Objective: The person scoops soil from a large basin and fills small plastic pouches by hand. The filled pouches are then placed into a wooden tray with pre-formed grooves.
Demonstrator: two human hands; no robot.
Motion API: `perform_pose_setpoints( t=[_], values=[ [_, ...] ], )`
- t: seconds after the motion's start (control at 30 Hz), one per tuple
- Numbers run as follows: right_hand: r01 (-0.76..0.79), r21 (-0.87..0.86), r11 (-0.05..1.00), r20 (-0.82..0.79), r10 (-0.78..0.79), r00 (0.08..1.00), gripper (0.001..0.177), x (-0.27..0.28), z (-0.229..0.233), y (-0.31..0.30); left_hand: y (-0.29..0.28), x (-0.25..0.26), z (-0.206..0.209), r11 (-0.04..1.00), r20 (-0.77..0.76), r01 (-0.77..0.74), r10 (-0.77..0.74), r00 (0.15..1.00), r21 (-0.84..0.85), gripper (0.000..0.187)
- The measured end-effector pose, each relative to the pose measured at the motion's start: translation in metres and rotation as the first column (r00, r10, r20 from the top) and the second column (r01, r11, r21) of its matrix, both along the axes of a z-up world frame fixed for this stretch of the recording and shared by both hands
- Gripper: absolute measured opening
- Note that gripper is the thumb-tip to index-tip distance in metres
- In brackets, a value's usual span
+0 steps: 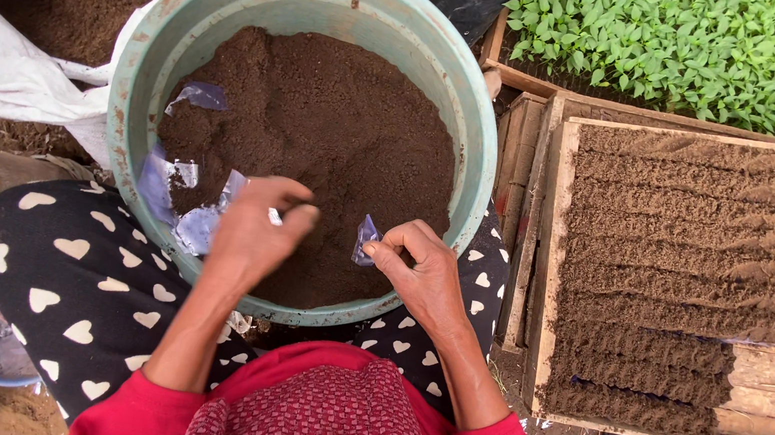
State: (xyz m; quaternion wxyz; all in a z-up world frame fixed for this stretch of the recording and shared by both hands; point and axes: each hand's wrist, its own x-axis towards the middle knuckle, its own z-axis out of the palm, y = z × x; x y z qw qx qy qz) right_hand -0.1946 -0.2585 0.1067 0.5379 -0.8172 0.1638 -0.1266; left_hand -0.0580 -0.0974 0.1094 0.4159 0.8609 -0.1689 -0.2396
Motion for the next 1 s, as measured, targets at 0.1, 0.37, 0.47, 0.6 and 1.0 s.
perform_pose_setpoints(
  t=[0.1,0.37,0.47,0.6,1.0],
  values=[
    [-0.014,-0.064,0.998,-0.023,0.013,1.0,0.016,0.005,0.002,0.005,-0.027,-0.024,0.024,0.991,-0.328,0.09,-0.119,0.937,-0.101,0.023],
    [-0.081,-0.177,0.981,0.054,0.092,0.994,0.015,0.033,-0.021,-0.001,-0.036,-0.01,-0.069,0.891,-0.667,-0.328,0.039,0.744,-0.314,0.019],
    [-0.048,-0.056,0.997,-0.008,0.048,0.999,0.017,0.065,-0.045,-0.03,-0.032,-0.001,-0.061,0.851,-0.662,-0.422,0.123,0.739,-0.313,0.016],
    [0.096,-0.244,0.965,-0.3,-0.169,0.939,0.041,0.119,-0.107,-0.092,-0.031,0.007,-0.058,0.804,-0.706,-0.509,0.168,0.688,-0.306,0.016],
    [-0.218,-0.306,0.927,-0.755,-0.097,0.649,0.072,0.19,-0.186,-0.111,-0.038,0.014,-0.069,0.723,-0.746,-0.571,0.116,0.656,-0.389,0.019]
  ],
)
